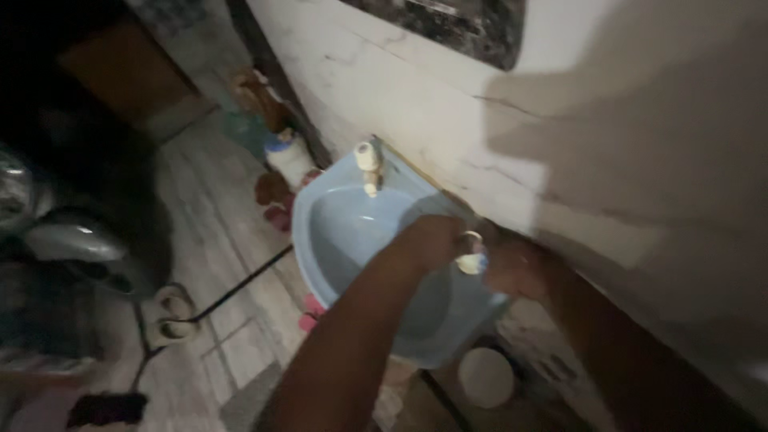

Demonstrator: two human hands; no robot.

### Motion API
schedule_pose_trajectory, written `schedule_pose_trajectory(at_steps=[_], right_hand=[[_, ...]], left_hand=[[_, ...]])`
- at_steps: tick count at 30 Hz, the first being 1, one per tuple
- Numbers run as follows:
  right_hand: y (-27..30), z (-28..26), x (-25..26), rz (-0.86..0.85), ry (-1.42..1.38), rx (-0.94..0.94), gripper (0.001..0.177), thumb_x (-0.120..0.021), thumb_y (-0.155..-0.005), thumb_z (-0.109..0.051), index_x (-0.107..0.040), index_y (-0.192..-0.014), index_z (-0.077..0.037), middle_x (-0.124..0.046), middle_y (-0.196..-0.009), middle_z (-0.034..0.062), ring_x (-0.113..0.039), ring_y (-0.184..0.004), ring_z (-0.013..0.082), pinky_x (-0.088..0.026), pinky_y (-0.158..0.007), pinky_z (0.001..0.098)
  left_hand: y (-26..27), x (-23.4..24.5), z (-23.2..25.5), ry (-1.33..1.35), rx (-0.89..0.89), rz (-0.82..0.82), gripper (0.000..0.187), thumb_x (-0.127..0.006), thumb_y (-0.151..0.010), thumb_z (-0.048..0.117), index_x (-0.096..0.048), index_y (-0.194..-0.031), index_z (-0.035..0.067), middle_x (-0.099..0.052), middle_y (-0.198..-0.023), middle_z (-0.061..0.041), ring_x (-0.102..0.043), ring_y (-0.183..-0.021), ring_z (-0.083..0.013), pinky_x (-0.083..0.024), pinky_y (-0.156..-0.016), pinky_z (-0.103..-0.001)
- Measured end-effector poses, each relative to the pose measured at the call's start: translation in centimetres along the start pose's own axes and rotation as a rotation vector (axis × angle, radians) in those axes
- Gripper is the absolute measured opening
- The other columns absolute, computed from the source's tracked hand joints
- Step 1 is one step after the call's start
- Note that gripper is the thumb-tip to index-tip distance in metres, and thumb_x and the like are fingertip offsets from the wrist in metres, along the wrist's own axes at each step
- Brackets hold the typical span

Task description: The person scrubs the inside of a light blue bathroom sink with a blue cloth, then rinses the cloth under running water from the faucet. They continue to wipe the sink basin and the faucet handles with the wet cloth.

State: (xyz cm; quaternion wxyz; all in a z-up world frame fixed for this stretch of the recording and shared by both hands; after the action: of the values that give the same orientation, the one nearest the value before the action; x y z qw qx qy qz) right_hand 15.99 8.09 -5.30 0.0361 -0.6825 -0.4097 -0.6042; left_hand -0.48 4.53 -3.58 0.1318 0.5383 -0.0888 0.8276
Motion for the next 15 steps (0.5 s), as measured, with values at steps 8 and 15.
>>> schedule_pose_trajectory(at_steps=[8, 15], right_hand=[[3.2, -0.2, 0.3, 0.035, 0.049, -0.018, 0.043, -0.062, -0.086, -0.014, -0.051, -0.127, -0.008, -0.065, -0.116, 0.0167, -0.065, -0.103, 0.0296, -0.055, -0.083, 0.0393], [6.9, -4.0, 3.5, 0.119, -0.136, -0.108, 0.077, -0.066, -0.081, -0.008, -0.035, -0.151, -0.009, -0.062, -0.129, 0.0214, -0.063, -0.116, 0.0349, -0.053, -0.097, 0.0423]], left_hand=[[0.9, 1.8, 1.3, 0.143, -0.009, 0.031, 0.049, -0.068, -0.088, 0.052, -0.075, -0.112, 0.010, -0.074, -0.106, -0.020, -0.070, -0.099, -0.0392, -0.054, -0.087, -0.046], [1.3, 2.0, 1.4, 0.103, -0.051, 0.075, 0.048, -0.069, -0.092, 0.048, -0.070, -0.118, 0.007, -0.073, -0.109, -0.021, -0.068, -0.102, -0.0412, -0.053, -0.088, -0.047]])
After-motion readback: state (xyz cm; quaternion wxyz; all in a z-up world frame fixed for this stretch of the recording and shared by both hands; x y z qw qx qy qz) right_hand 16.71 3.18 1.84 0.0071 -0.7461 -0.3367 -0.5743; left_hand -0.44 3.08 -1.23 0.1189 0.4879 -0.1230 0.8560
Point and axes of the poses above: each hand's wrist, its own y-axis away from the middle knuckle, its own x-axis out of the back of the hand, z = x × y, the point moved 2 cm from there along -y, towards the middle knuckle
